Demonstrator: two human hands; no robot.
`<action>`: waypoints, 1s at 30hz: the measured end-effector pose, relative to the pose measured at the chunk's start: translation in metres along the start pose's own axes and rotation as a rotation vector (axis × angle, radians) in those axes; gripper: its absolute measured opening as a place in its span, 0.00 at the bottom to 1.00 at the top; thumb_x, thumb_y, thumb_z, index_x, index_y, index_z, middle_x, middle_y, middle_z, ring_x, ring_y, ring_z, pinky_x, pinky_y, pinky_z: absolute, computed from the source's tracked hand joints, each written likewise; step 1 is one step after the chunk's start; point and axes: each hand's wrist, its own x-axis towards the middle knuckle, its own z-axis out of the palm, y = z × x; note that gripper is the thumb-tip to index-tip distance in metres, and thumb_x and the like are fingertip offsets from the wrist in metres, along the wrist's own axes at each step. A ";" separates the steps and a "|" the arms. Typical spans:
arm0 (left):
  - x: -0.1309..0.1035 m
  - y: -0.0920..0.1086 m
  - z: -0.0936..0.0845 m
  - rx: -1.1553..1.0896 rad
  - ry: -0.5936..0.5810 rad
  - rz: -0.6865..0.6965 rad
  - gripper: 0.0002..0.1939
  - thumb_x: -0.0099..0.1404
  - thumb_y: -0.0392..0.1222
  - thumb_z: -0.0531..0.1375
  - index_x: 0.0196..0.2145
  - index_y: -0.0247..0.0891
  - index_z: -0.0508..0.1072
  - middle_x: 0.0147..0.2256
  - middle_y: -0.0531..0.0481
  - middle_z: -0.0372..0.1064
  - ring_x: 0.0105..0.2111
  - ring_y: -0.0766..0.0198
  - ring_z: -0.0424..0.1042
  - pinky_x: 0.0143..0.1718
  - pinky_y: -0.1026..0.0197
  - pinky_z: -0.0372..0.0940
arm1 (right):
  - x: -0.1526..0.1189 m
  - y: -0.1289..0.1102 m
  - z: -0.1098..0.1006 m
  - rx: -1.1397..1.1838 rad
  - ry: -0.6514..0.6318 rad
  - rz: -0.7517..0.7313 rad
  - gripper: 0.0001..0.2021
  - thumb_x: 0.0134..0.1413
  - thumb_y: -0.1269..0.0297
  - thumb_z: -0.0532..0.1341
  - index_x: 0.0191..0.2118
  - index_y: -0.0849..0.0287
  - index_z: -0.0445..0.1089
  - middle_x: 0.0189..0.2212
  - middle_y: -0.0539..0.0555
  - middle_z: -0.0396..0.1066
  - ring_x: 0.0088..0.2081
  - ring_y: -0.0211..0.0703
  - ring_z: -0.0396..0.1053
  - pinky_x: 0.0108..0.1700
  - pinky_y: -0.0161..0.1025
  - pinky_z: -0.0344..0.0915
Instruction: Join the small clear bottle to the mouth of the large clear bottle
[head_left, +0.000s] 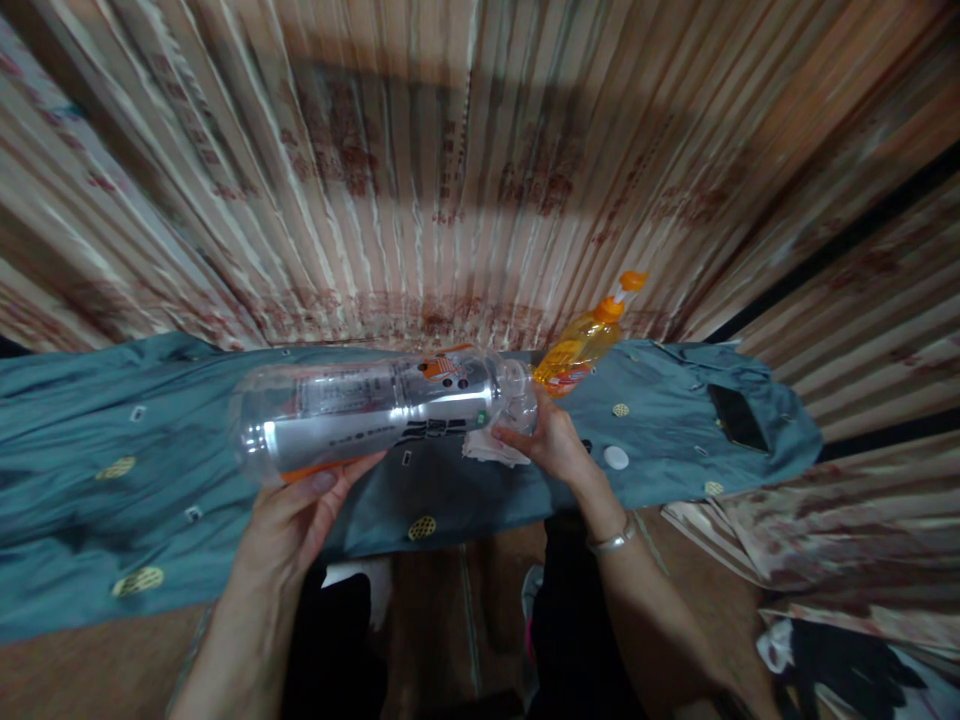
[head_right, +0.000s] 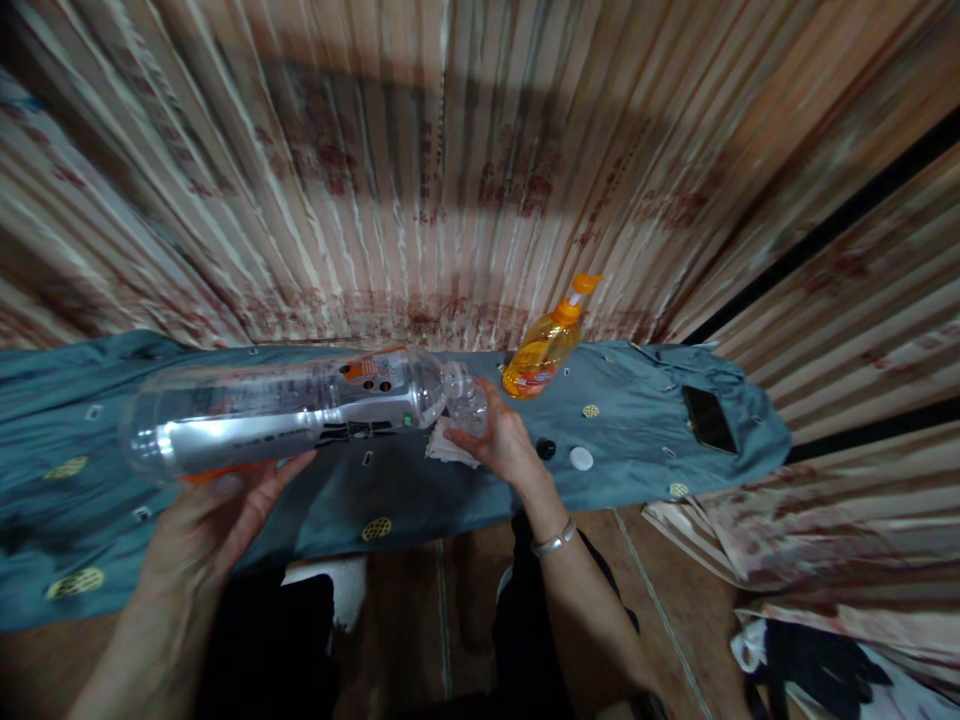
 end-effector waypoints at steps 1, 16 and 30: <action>0.000 0.000 0.000 0.003 -0.005 -0.002 0.30 0.34 0.48 0.79 0.39 0.54 0.82 0.33 0.52 0.83 0.44 0.40 0.81 0.48 0.37 0.80 | 0.000 0.000 0.000 0.002 -0.003 -0.002 0.39 0.49 0.55 0.74 0.65 0.58 0.63 0.47 0.61 0.82 0.47 0.60 0.81 0.47 0.52 0.77; -0.001 0.004 0.004 -0.049 0.028 -0.004 0.28 0.29 0.43 0.80 0.33 0.53 0.81 0.31 0.56 0.82 0.35 0.49 0.82 0.42 0.45 0.82 | 0.000 -0.001 0.000 0.006 -0.004 0.000 0.39 0.49 0.55 0.74 0.65 0.58 0.63 0.48 0.61 0.81 0.48 0.61 0.81 0.49 0.52 0.77; 0.001 -0.003 -0.002 -0.049 0.022 0.003 0.28 0.33 0.42 0.79 0.36 0.53 0.81 0.29 0.55 0.81 0.38 0.46 0.82 0.46 0.41 0.80 | -0.001 -0.002 0.000 0.018 -0.002 0.010 0.40 0.49 0.54 0.74 0.65 0.59 0.63 0.46 0.61 0.82 0.46 0.61 0.82 0.47 0.52 0.78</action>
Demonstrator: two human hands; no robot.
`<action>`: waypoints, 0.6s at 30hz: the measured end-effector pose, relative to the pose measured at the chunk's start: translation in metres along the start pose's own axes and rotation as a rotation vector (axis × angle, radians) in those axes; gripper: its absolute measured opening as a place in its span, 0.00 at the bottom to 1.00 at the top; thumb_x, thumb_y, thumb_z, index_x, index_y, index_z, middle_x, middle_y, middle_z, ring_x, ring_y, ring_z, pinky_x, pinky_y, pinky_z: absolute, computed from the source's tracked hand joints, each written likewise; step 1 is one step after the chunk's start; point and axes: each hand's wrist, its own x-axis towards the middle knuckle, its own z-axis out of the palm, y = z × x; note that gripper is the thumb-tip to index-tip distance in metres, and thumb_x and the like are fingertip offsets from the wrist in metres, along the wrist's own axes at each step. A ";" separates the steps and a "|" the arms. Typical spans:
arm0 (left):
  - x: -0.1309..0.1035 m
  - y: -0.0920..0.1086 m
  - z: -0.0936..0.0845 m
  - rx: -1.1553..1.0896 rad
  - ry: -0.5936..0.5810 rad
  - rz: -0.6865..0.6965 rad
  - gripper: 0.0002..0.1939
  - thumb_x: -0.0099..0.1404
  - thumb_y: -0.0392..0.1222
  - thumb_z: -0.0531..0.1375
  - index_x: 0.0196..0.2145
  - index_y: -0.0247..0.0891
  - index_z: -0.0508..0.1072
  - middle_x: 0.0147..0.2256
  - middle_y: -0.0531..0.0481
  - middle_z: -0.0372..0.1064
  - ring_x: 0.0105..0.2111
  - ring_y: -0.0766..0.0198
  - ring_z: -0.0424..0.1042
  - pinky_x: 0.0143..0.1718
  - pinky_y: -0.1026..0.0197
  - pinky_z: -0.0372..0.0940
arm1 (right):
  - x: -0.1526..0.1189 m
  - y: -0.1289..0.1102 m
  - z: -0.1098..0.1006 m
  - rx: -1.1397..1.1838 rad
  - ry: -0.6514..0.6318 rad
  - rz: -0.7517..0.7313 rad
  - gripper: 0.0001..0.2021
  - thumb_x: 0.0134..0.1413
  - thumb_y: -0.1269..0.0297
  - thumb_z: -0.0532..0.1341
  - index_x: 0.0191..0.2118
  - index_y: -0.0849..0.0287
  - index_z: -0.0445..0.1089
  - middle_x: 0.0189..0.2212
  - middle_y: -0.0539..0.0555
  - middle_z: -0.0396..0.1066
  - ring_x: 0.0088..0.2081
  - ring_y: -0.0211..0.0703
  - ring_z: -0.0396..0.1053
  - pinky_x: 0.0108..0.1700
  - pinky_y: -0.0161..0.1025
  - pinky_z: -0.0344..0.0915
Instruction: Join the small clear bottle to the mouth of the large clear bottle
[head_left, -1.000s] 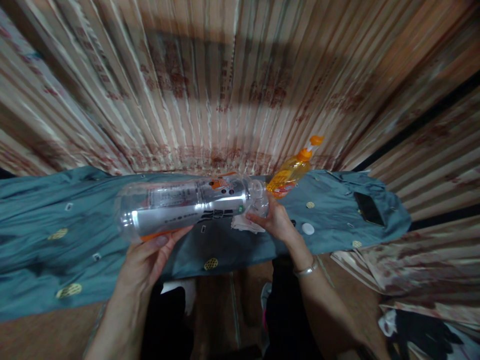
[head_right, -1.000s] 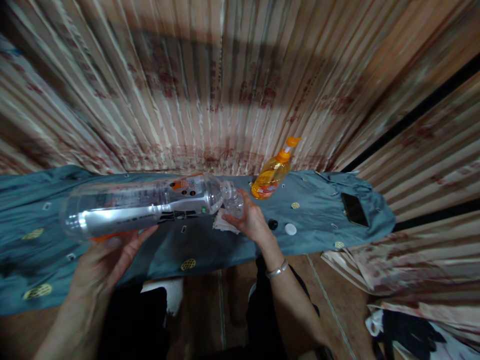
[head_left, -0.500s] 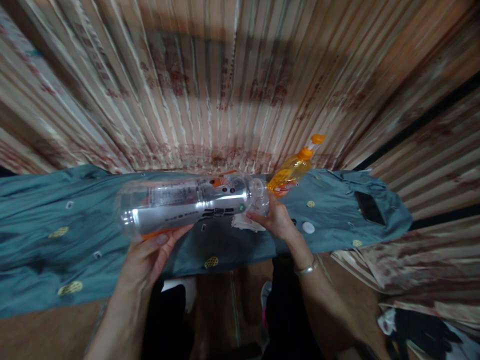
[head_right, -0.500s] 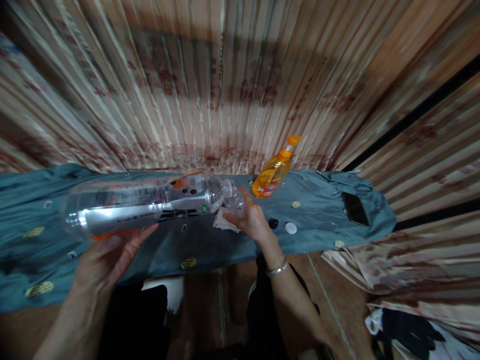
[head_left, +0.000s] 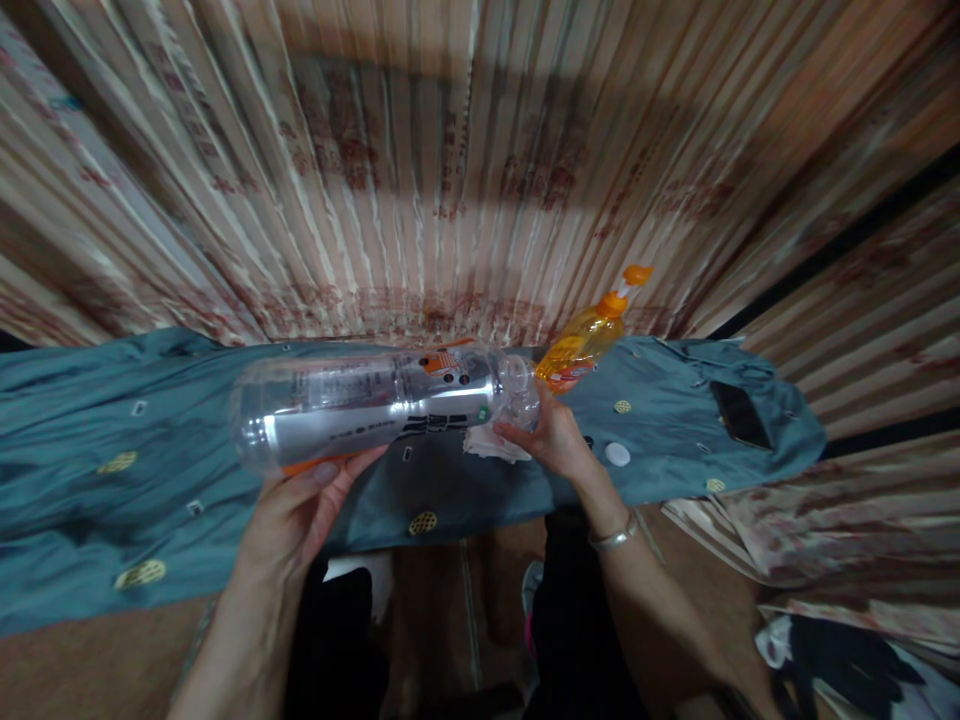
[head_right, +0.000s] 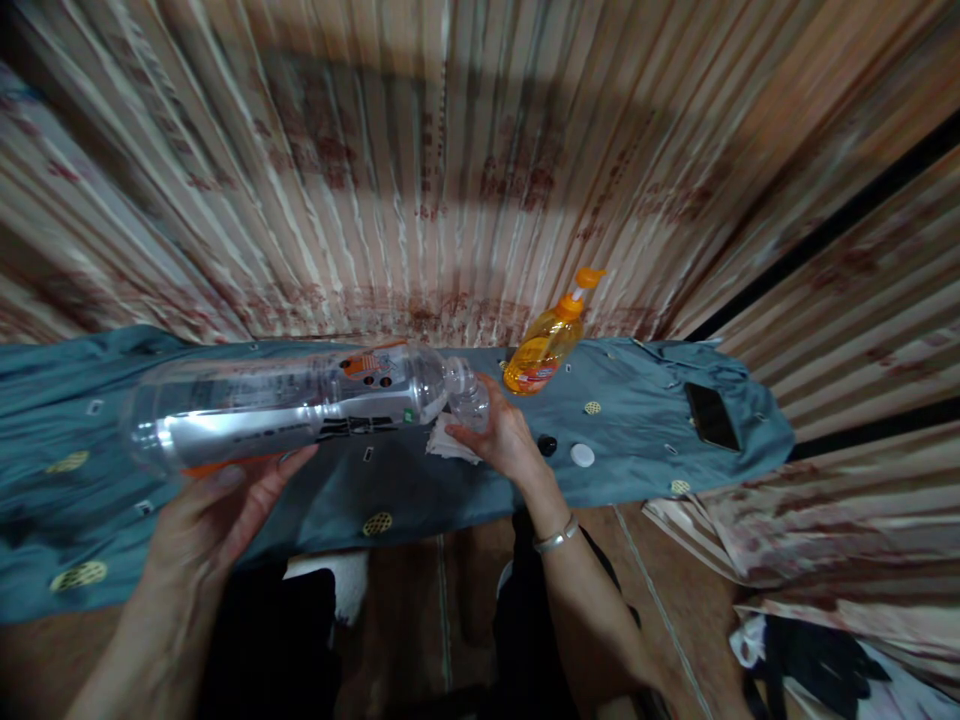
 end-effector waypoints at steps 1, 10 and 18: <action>0.000 0.000 0.000 0.001 0.002 0.003 0.27 0.34 0.42 0.79 0.36 0.52 0.81 0.28 0.55 0.80 0.37 0.46 0.82 0.46 0.41 0.80 | 0.000 0.000 0.000 0.003 0.002 -0.003 0.39 0.49 0.54 0.74 0.65 0.59 0.64 0.46 0.61 0.82 0.46 0.61 0.81 0.47 0.52 0.78; 0.000 0.000 0.002 0.039 -0.029 0.020 0.28 0.37 0.45 0.78 0.40 0.52 0.82 0.34 0.50 0.83 0.43 0.40 0.82 0.47 0.38 0.79 | 0.000 0.001 0.000 0.033 0.010 -0.045 0.37 0.50 0.56 0.73 0.65 0.56 0.64 0.54 0.61 0.79 0.52 0.60 0.80 0.54 0.53 0.76; 0.000 0.000 0.003 -0.022 -0.005 -0.007 0.29 0.34 0.40 0.78 0.38 0.52 0.82 0.39 0.51 0.84 0.47 0.40 0.81 0.46 0.41 0.81 | 0.000 -0.001 -0.001 0.036 0.005 -0.047 0.36 0.50 0.57 0.74 0.64 0.56 0.65 0.55 0.61 0.79 0.53 0.60 0.79 0.54 0.53 0.77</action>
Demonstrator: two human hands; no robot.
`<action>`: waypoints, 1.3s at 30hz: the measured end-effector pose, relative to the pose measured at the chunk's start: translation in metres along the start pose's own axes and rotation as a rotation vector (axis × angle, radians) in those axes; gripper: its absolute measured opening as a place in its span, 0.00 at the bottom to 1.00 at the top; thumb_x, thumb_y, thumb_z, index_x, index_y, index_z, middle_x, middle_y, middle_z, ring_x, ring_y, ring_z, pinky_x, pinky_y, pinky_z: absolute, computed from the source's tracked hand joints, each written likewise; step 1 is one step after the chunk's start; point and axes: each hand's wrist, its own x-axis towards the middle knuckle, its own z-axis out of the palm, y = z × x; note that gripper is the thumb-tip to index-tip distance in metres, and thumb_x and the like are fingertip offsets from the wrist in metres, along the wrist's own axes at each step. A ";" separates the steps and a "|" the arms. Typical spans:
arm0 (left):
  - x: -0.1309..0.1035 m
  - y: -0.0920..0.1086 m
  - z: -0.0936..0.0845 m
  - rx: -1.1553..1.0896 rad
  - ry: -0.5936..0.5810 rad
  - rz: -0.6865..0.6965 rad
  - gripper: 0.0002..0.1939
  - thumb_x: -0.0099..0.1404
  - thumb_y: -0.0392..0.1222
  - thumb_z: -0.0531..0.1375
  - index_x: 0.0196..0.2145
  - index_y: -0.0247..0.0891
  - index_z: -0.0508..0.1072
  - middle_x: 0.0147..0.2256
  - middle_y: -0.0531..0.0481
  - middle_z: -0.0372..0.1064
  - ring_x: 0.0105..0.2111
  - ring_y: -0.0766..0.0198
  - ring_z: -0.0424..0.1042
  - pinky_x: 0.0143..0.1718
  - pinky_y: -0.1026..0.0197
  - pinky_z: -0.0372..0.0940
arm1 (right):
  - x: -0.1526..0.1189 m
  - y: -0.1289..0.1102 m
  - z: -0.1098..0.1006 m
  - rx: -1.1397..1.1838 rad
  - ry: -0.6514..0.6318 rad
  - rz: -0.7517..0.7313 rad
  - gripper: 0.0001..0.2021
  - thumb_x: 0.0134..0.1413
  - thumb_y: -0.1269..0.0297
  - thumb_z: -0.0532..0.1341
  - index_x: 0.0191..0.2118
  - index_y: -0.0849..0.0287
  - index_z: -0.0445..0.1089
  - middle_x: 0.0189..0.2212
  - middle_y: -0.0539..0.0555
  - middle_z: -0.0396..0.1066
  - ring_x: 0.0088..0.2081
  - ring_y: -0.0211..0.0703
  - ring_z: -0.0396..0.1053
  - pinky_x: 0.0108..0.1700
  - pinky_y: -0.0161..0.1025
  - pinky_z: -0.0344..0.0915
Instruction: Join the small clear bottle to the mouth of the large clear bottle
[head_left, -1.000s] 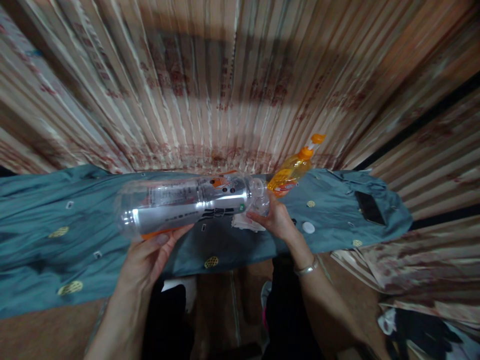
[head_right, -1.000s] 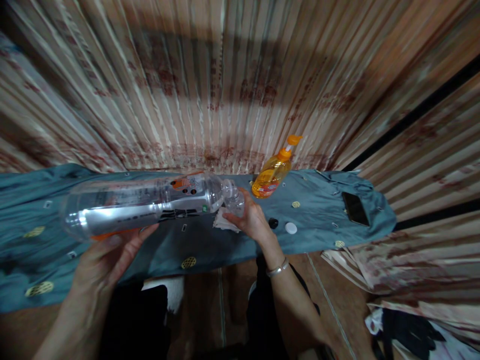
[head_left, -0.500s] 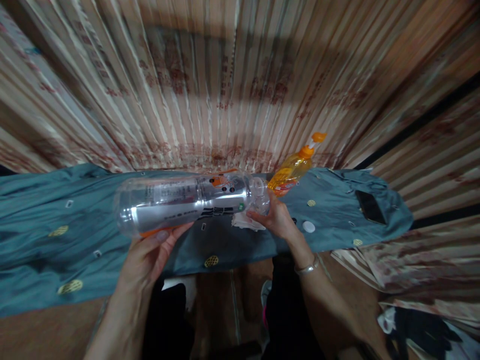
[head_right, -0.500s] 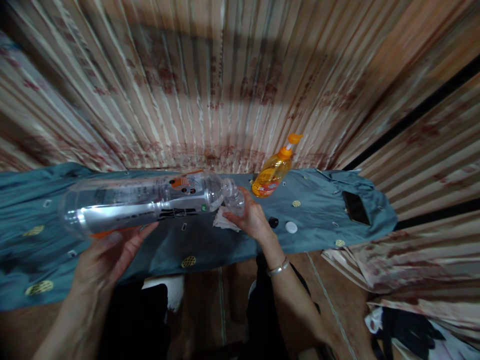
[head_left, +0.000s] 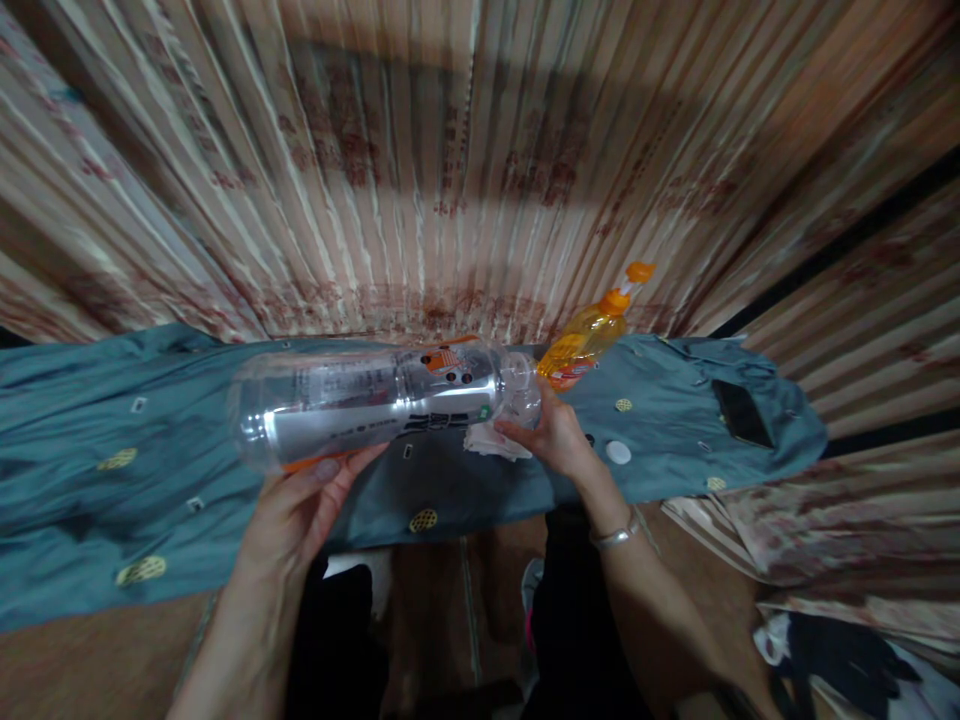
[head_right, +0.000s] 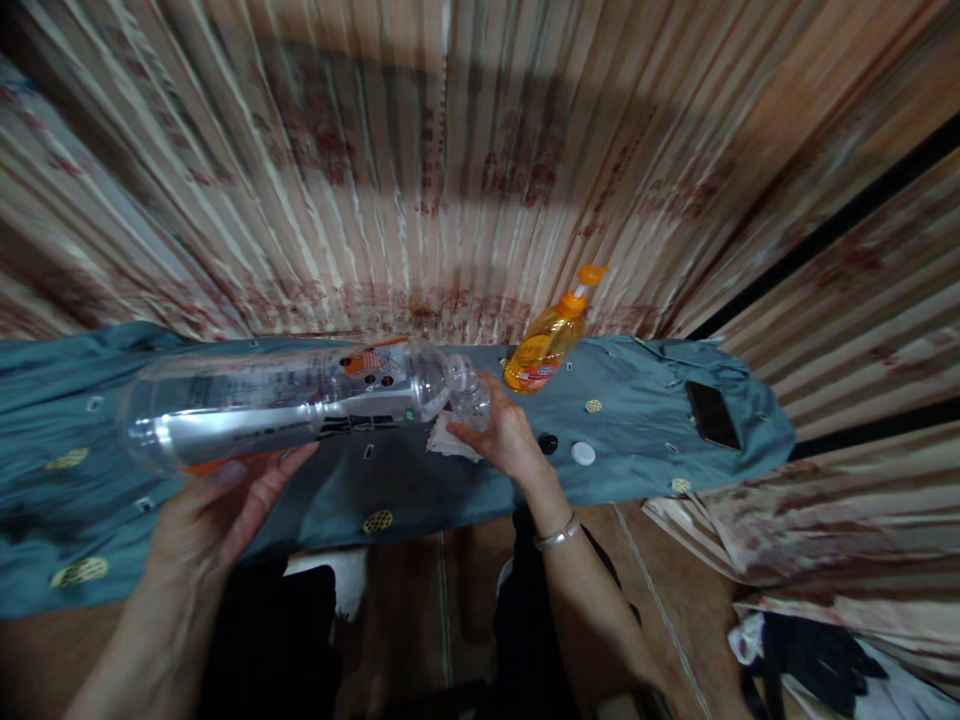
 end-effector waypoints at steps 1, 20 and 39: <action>0.000 0.000 0.000 -0.010 0.007 -0.004 0.29 0.34 0.39 0.78 0.39 0.51 0.82 0.39 0.51 0.84 0.47 0.40 0.81 0.45 0.42 0.81 | 0.000 0.000 0.000 0.000 -0.001 0.001 0.36 0.50 0.57 0.74 0.64 0.56 0.65 0.54 0.61 0.79 0.52 0.60 0.80 0.54 0.52 0.77; -0.001 0.001 -0.001 -0.057 -0.002 -0.018 0.32 0.32 0.38 0.80 0.40 0.51 0.82 0.33 0.54 0.83 0.44 0.43 0.82 0.44 0.45 0.82 | 0.000 0.002 0.001 -0.020 0.004 0.028 0.38 0.50 0.55 0.73 0.65 0.59 0.64 0.50 0.61 0.81 0.49 0.60 0.81 0.50 0.51 0.77; 0.000 0.000 -0.003 -0.113 -0.051 -0.008 0.32 0.34 0.39 0.81 0.41 0.52 0.84 0.39 0.53 0.84 0.44 0.44 0.82 0.40 0.49 0.82 | 0.001 0.005 0.004 -0.020 0.011 0.033 0.39 0.48 0.57 0.74 0.65 0.60 0.63 0.51 0.63 0.81 0.50 0.60 0.81 0.52 0.54 0.77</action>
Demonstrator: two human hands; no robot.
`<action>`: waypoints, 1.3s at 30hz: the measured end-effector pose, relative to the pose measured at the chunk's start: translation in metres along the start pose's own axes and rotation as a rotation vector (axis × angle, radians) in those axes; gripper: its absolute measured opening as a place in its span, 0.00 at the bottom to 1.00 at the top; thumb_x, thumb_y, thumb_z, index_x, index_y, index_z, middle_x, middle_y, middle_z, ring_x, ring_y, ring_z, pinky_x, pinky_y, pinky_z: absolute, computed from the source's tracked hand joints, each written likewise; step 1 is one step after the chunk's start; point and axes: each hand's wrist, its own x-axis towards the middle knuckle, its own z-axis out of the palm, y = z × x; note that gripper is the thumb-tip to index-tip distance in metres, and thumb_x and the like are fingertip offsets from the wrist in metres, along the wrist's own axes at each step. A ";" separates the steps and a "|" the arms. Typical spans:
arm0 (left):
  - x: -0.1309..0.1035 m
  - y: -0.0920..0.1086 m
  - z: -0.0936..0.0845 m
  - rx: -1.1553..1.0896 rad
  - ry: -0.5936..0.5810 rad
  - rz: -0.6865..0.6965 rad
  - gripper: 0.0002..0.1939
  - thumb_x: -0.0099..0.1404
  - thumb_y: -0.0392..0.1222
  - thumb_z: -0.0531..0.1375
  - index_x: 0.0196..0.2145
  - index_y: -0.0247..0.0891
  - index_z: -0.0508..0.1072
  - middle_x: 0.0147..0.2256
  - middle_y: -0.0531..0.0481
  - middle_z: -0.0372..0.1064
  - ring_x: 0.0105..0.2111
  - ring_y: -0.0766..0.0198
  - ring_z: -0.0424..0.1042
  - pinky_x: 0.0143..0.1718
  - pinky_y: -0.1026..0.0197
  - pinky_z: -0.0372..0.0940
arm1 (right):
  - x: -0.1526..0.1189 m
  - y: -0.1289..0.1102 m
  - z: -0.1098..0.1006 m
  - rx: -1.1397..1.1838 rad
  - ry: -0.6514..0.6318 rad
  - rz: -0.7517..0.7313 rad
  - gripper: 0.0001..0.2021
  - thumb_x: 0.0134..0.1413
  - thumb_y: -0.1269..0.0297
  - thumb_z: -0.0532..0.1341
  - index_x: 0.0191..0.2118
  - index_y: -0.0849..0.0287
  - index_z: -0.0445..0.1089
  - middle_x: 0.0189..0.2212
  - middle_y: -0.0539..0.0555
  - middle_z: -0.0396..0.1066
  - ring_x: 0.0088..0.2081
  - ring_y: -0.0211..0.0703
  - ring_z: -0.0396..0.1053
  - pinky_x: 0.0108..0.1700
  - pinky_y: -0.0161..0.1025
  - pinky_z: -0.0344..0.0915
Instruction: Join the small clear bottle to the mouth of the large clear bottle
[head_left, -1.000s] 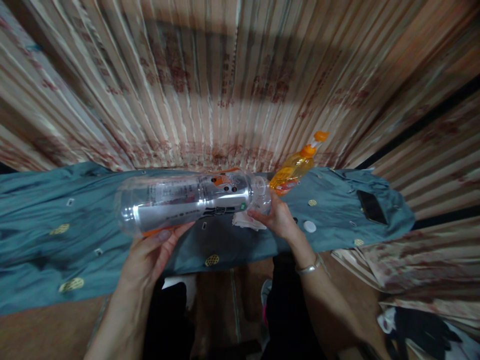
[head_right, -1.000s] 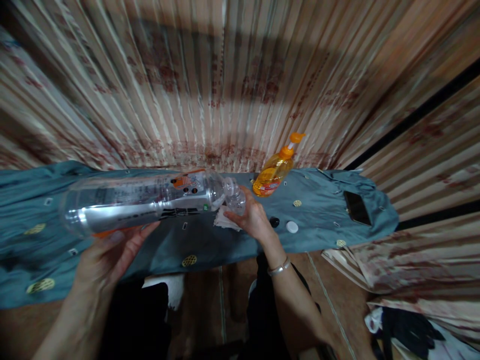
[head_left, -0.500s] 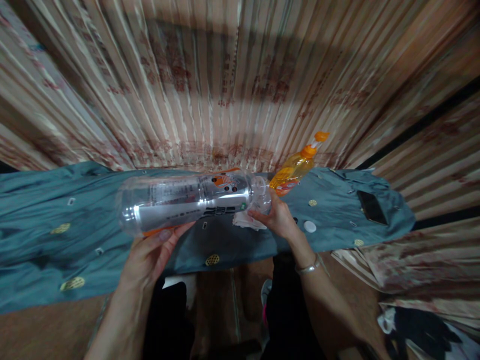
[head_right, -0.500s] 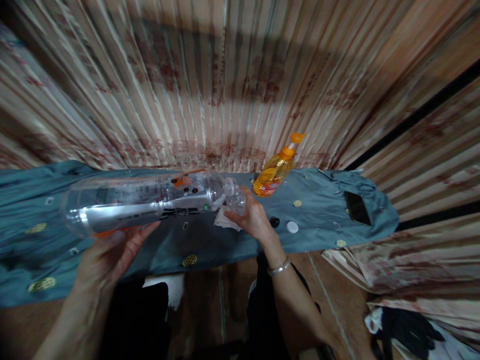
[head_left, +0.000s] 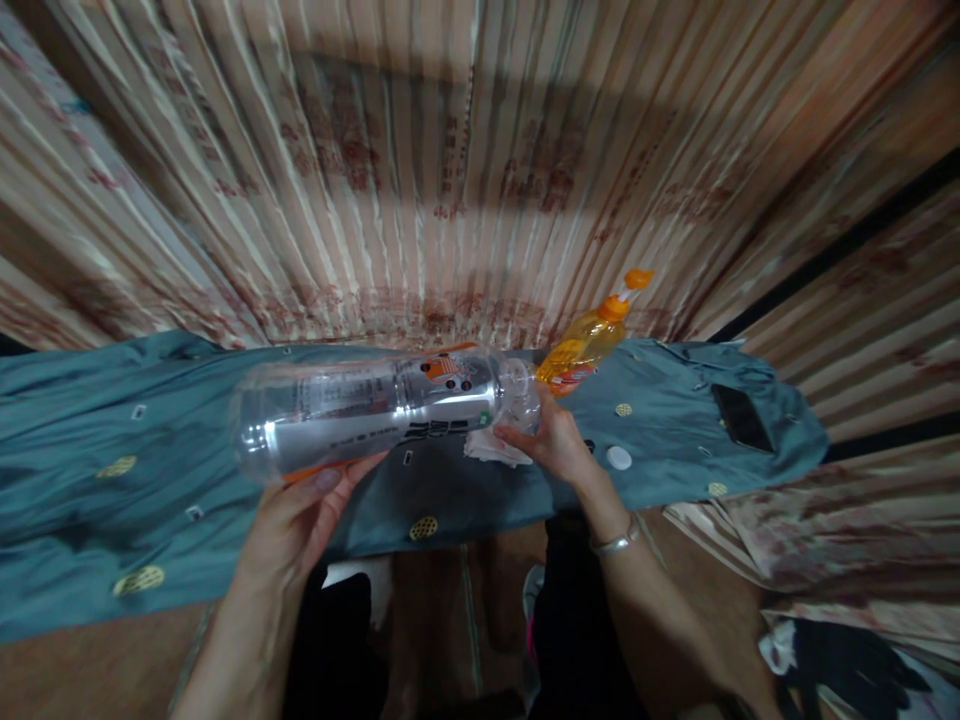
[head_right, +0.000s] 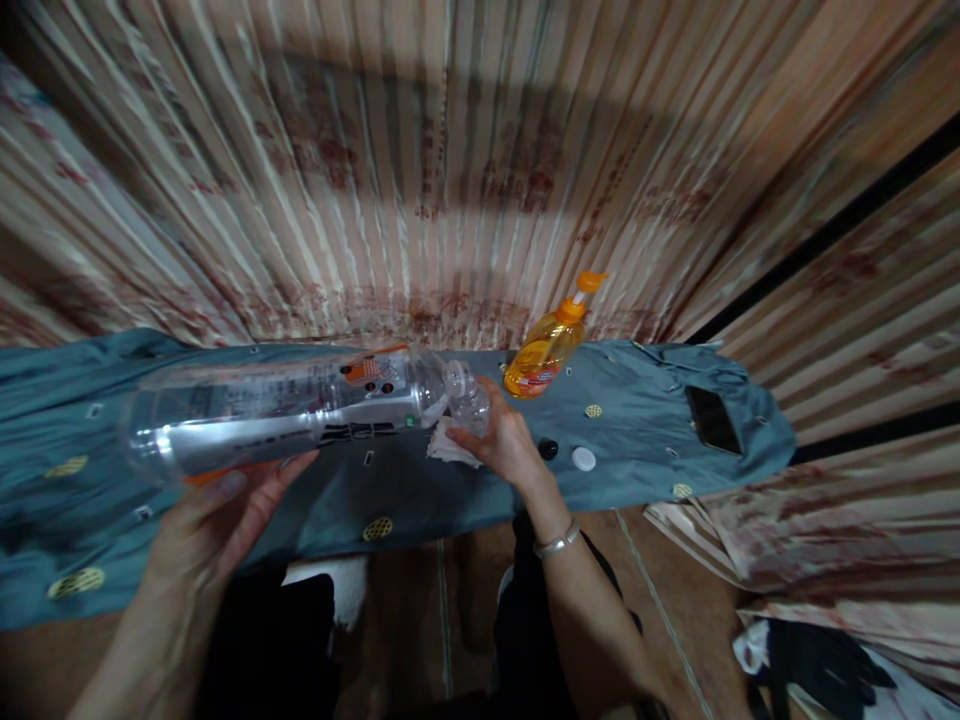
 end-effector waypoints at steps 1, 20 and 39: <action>0.000 0.000 0.000 0.003 0.006 0.001 0.33 0.33 0.39 0.81 0.42 0.52 0.84 0.40 0.53 0.84 0.45 0.44 0.82 0.40 0.49 0.82 | 0.000 0.000 0.000 0.001 0.000 0.002 0.39 0.48 0.57 0.74 0.65 0.60 0.63 0.51 0.63 0.81 0.49 0.60 0.81 0.52 0.54 0.77; 0.000 -0.001 0.002 0.032 0.074 0.003 0.30 0.32 0.35 0.79 0.37 0.50 0.83 0.36 0.54 0.84 0.39 0.48 0.83 0.39 0.50 0.82 | 0.000 -0.003 -0.001 -0.008 -0.006 0.010 0.39 0.48 0.56 0.75 0.64 0.59 0.64 0.48 0.61 0.81 0.48 0.60 0.81 0.50 0.51 0.77; -0.003 -0.002 -0.006 -0.004 0.047 0.012 0.36 0.34 0.40 0.81 0.45 0.50 0.83 0.42 0.49 0.85 0.47 0.40 0.82 0.41 0.48 0.82 | -0.001 0.001 0.001 0.039 -0.028 -0.025 0.38 0.49 0.54 0.73 0.65 0.58 0.64 0.52 0.63 0.80 0.51 0.62 0.80 0.52 0.54 0.77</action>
